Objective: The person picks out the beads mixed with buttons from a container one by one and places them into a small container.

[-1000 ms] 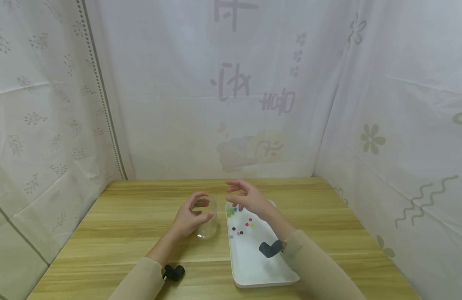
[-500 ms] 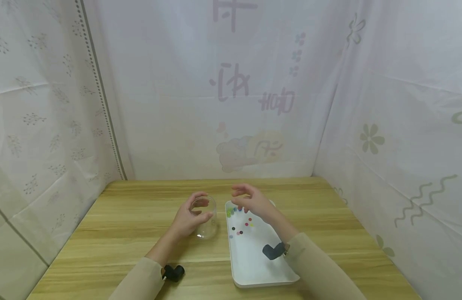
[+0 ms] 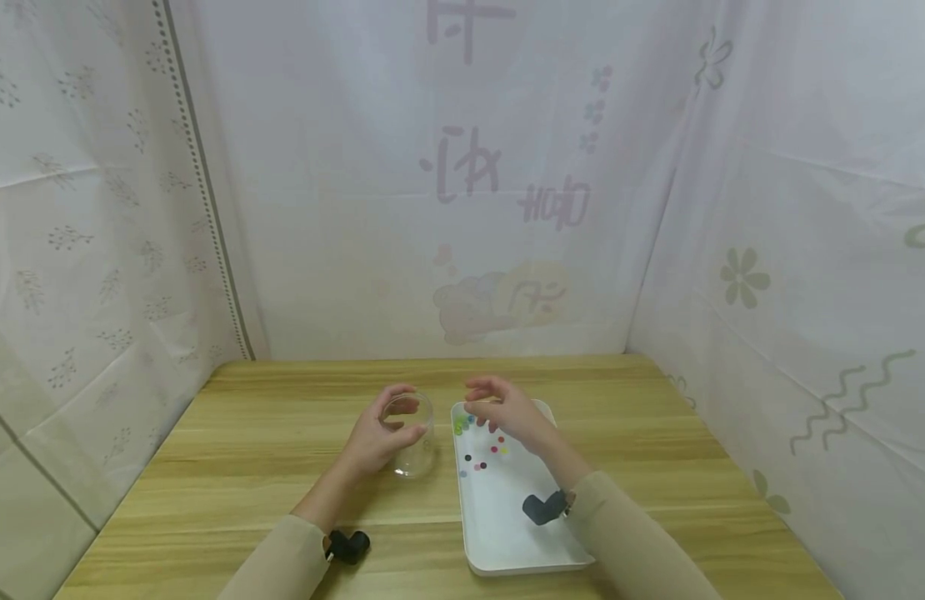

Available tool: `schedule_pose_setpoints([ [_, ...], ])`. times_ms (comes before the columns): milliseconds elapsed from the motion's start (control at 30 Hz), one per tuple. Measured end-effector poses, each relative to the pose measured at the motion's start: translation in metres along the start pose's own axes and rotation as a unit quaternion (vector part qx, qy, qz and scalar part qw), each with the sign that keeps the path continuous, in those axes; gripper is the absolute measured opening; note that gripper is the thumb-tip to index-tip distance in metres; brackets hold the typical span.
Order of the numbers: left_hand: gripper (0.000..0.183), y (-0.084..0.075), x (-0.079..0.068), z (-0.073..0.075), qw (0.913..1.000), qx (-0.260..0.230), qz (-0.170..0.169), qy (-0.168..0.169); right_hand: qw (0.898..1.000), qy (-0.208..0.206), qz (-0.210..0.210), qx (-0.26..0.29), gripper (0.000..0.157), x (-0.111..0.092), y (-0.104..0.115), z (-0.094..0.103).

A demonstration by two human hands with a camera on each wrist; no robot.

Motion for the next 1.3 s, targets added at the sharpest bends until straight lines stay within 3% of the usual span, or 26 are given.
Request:
schedule_pose_setpoints([
  [500,0.068,0.001,0.001,-0.001,1.0,-0.002,0.006,0.003,0.999,-0.006,-0.026,-0.023,0.057,-0.001,-0.023,-0.007],
  [1300,0.068,0.001,0.003,-0.001,1.0,-0.005,0.005,0.004,1.0,-0.009,-0.021,0.006,0.054,0.002,-0.023,-0.018],
])
Point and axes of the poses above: each hand's wrist, its own x-axis towards the middle knuckle, its own z-axis out of the back of the hand, y = z × x, the point moved 2 cm from there along x, towards the middle knuckle, and after that the axes turned 14 degrees about z, right-handed, at the moved point
